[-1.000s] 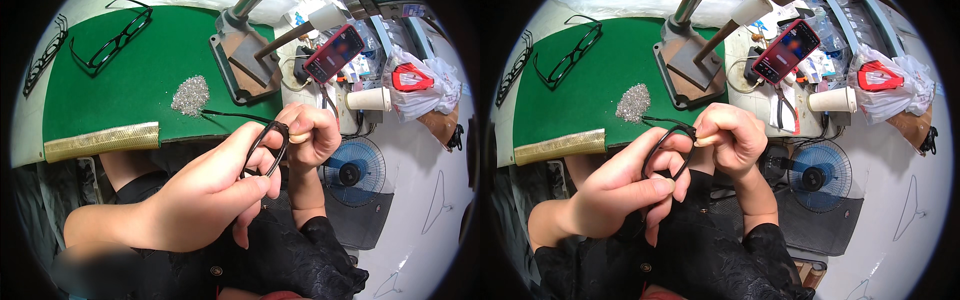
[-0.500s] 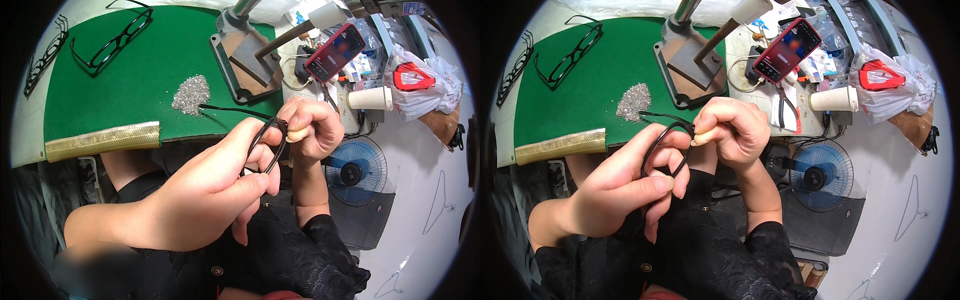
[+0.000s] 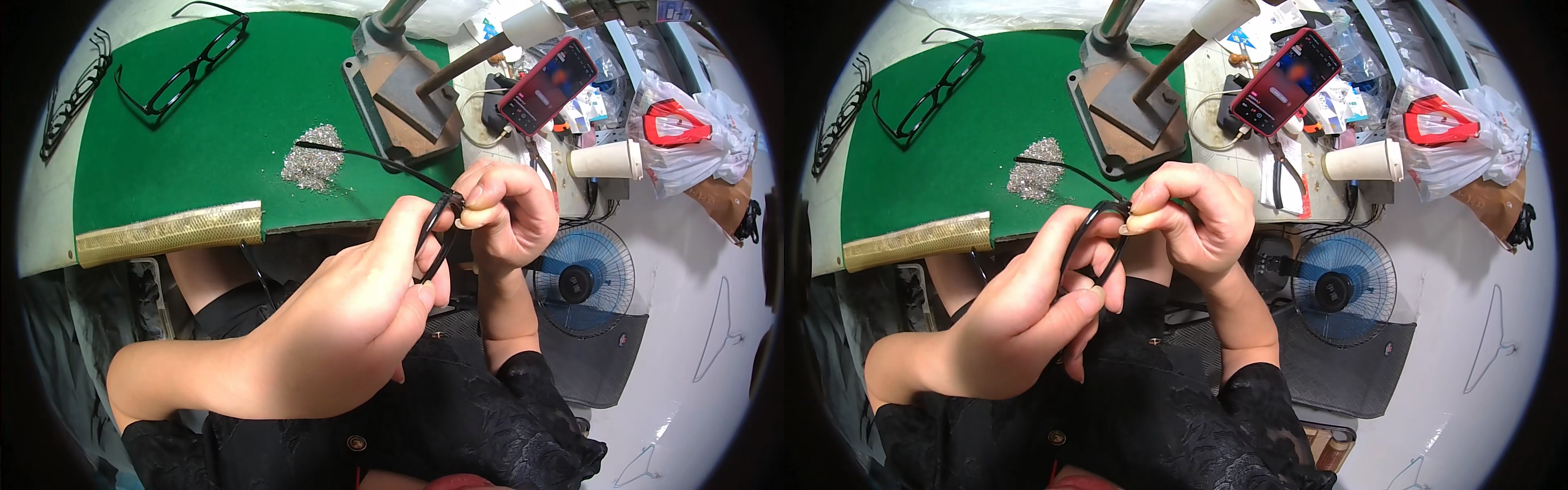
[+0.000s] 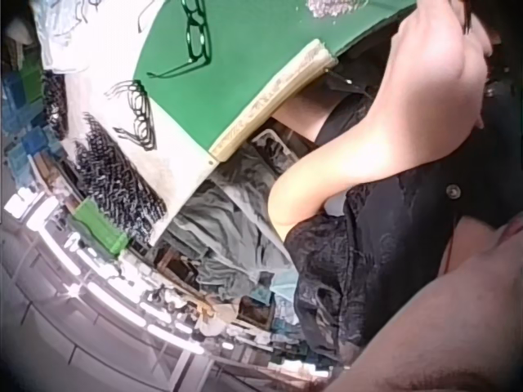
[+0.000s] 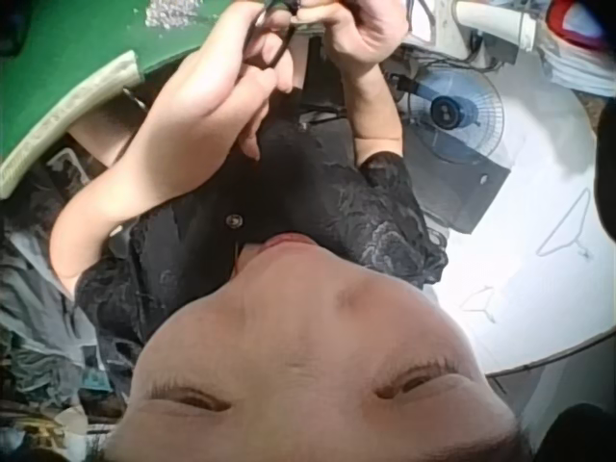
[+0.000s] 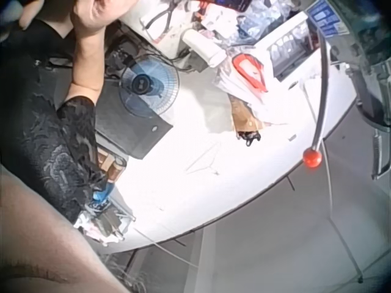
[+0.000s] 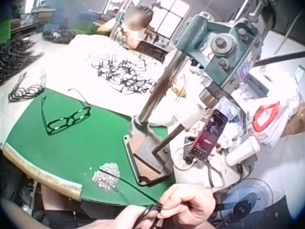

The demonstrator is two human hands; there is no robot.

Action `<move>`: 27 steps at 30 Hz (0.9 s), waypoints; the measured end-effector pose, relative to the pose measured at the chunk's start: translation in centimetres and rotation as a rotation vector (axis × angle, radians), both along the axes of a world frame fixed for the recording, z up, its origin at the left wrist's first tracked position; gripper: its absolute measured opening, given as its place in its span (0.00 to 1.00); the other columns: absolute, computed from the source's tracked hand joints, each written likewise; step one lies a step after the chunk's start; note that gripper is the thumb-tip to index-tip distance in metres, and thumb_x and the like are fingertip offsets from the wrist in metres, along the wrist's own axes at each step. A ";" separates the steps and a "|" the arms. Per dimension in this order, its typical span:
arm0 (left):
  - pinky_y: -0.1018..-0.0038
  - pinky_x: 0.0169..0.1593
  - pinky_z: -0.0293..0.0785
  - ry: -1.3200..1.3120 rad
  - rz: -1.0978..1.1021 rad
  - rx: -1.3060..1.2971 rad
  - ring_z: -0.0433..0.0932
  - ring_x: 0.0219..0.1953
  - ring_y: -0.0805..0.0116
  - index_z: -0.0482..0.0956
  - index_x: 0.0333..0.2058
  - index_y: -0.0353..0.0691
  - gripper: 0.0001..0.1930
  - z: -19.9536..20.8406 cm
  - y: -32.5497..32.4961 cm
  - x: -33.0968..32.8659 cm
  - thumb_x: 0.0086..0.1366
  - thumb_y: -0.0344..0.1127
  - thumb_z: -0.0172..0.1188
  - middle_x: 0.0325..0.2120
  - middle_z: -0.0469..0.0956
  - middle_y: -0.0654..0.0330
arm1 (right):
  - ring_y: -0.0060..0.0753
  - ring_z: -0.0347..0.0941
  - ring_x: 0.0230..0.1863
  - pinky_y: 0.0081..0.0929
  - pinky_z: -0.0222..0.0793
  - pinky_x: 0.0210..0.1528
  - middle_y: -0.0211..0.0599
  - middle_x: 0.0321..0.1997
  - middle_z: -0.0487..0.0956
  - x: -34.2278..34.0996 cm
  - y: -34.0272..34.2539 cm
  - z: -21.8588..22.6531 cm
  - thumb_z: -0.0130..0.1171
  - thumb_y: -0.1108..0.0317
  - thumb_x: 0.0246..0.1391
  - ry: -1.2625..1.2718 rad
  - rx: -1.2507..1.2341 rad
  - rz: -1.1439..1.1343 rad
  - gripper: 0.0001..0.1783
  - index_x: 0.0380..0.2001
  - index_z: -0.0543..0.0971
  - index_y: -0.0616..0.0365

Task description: The person assembles eyeglasses by inserting small metal screws into the hinges of black frames using a screwdriver. They repeatedly pick up frames, tighten the screws, and place the finished frames on a green mat.

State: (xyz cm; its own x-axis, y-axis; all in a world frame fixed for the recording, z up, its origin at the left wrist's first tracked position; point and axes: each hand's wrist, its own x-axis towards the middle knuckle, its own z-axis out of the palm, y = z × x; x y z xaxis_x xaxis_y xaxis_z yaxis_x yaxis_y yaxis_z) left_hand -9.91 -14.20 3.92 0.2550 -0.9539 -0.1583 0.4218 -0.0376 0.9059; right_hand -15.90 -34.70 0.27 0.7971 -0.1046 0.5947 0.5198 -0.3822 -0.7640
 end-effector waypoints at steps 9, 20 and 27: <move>0.82 0.24 0.72 0.131 0.043 -0.075 0.66 0.22 0.78 0.48 0.61 0.33 0.25 -0.4 -0.2 -0.4 0.68 0.24 0.42 0.36 0.67 0.55 | 0.28 0.75 0.22 0.20 0.71 0.26 0.38 0.21 0.76 0.2 0.9 -0.1 0.63 0.72 0.52 -0.110 -0.013 -0.073 0.09 0.27 0.74 0.65; 0.80 0.24 0.73 0.313 0.084 -0.120 0.68 0.21 0.76 0.51 0.60 0.34 0.23 -0.2 0.0 -0.3 0.67 0.26 0.43 0.35 0.68 0.54 | 0.25 0.75 0.26 0.19 0.72 0.29 0.38 0.26 0.77 0.6 0.8 -0.7 0.61 0.74 0.54 -0.088 0.107 -0.024 0.07 0.28 0.73 0.66; 0.77 0.20 0.75 0.365 0.177 -0.171 0.70 0.21 0.73 0.52 0.58 0.31 0.22 0.8 -1.2 0.5 0.68 0.29 0.45 0.32 0.70 0.52 | 0.22 0.72 0.26 0.17 0.70 0.30 0.37 0.27 0.74 1.9 1.1 -0.8 0.59 0.71 0.57 -0.097 0.302 0.020 0.12 0.37 0.65 0.62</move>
State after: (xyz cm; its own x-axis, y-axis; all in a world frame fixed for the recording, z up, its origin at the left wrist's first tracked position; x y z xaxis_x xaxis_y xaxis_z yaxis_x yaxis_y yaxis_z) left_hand -9.38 -15.36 4.71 0.3734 -0.9209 -0.1122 0.7017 0.2013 0.6835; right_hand -13.98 -33.59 -0.50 0.7418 -0.2725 0.6128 0.6012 -0.1346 -0.7876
